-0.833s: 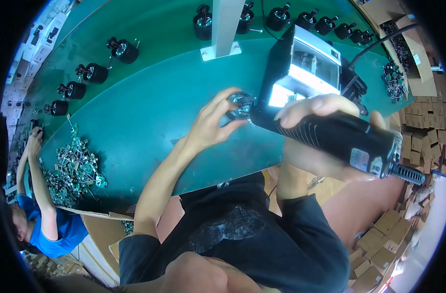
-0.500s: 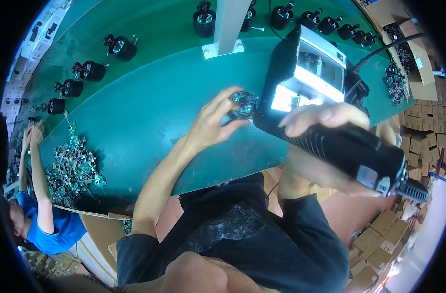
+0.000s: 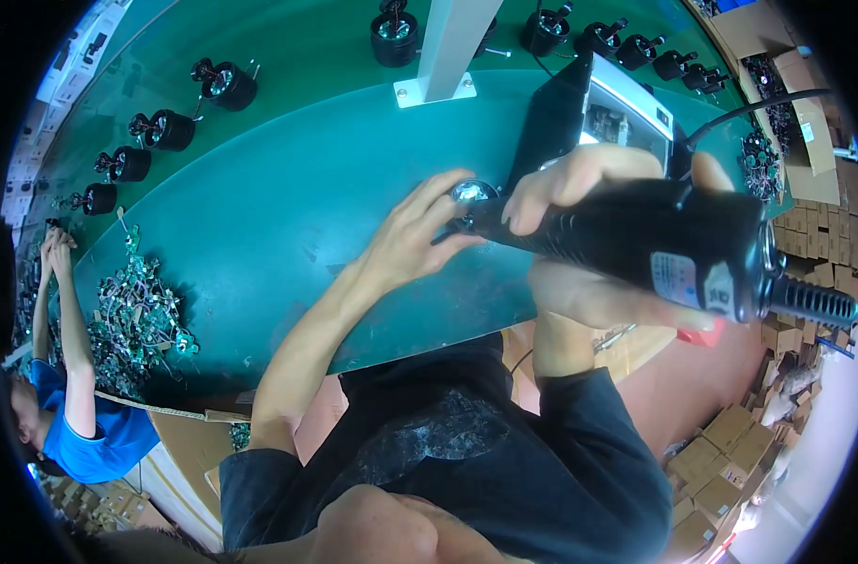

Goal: Assembling electronic components using an electric screwdriver on a production line.

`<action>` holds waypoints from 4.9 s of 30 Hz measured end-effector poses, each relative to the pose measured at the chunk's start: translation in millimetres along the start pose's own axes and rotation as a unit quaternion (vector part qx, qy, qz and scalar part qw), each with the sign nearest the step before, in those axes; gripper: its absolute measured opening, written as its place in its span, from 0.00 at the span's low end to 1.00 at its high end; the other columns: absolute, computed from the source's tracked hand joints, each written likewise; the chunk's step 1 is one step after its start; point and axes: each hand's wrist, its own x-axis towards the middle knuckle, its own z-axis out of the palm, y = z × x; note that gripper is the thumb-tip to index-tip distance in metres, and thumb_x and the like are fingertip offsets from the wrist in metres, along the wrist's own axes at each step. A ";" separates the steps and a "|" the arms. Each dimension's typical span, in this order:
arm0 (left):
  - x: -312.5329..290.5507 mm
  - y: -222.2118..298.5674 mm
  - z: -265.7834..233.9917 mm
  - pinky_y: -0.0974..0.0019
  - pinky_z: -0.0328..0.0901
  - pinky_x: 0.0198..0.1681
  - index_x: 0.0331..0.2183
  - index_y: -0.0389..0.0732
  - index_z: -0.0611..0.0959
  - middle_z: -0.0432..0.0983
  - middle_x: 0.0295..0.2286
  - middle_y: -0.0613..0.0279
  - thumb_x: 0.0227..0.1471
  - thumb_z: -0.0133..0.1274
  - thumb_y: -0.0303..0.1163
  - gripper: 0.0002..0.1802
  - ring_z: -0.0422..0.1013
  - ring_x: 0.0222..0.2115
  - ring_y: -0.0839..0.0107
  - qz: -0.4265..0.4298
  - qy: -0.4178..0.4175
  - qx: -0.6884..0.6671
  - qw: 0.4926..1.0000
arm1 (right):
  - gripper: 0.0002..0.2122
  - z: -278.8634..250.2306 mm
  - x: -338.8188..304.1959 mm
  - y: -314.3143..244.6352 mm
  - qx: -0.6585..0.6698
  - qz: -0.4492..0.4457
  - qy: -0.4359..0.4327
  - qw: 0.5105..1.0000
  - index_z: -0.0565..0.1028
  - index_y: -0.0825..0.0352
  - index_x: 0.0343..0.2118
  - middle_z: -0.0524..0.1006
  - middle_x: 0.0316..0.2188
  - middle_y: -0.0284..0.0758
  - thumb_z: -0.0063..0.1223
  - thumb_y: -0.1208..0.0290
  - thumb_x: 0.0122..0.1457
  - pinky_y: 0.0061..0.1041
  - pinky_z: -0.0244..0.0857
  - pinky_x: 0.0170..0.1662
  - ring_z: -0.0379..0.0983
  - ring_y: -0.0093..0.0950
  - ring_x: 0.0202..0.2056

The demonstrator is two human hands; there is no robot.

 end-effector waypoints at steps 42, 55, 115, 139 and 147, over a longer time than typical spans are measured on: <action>0.9 3.7 0.2 0.54 0.64 0.57 0.54 0.34 0.70 0.72 0.51 0.49 0.39 0.67 0.27 0.39 0.68 0.53 0.51 -0.018 -0.049 -0.018 0.998 | 0.36 -17.2 -1.1 -30.5 -0.150 -0.084 0.072 0.982 0.57 0.56 0.62 0.75 0.32 0.42 0.21 0.30 0.63 0.25 0.69 0.14 0.72 0.26 0.15; 2.0 3.9 1.3 0.54 0.63 0.57 0.55 0.34 0.68 0.69 0.52 0.49 0.41 0.65 0.25 0.39 0.67 0.53 0.50 0.034 -0.063 0.004 0.997 | 0.37 -11.3 4.3 -13.0 -0.073 -0.030 -0.001 0.997 0.53 0.53 0.64 0.75 0.28 0.42 0.26 0.28 0.61 0.25 0.68 0.13 0.71 0.27 0.14; 1.5 -0.2 -6.9 0.62 0.69 0.48 0.30 0.34 0.77 0.74 0.50 0.52 0.40 0.70 0.26 0.17 0.75 0.44 0.56 -0.069 0.018 -0.021 0.997 | 0.37 -60.9 -4.2 -78.9 -0.193 -0.018 0.105 0.975 0.62 0.58 0.58 0.77 0.32 0.46 0.35 0.29 0.60 0.25 0.72 0.15 0.74 0.29 0.16; -2.6 -10.1 -2.0 0.56 0.69 0.46 0.34 0.38 0.76 0.73 0.49 0.53 0.39 0.70 0.32 0.22 0.74 0.43 0.52 -0.021 0.034 -0.009 0.999 | 0.41 10.6 -1.3 5.0 -0.043 -0.016 -0.044 0.998 0.58 0.59 0.61 0.73 0.27 0.39 0.28 0.26 0.59 0.22 0.66 0.13 0.70 0.25 0.15; 1.7 -3.1 -3.9 0.56 0.68 0.47 0.42 0.39 0.75 0.73 0.49 0.54 0.40 0.70 0.32 0.27 0.74 0.44 0.54 -0.056 0.011 -0.028 0.998 | 0.41 15.3 -2.3 -4.0 -0.013 -0.023 -0.007 1.000 0.58 0.58 0.62 0.76 0.26 0.44 0.38 0.27 0.57 0.23 0.69 0.15 0.75 0.30 0.19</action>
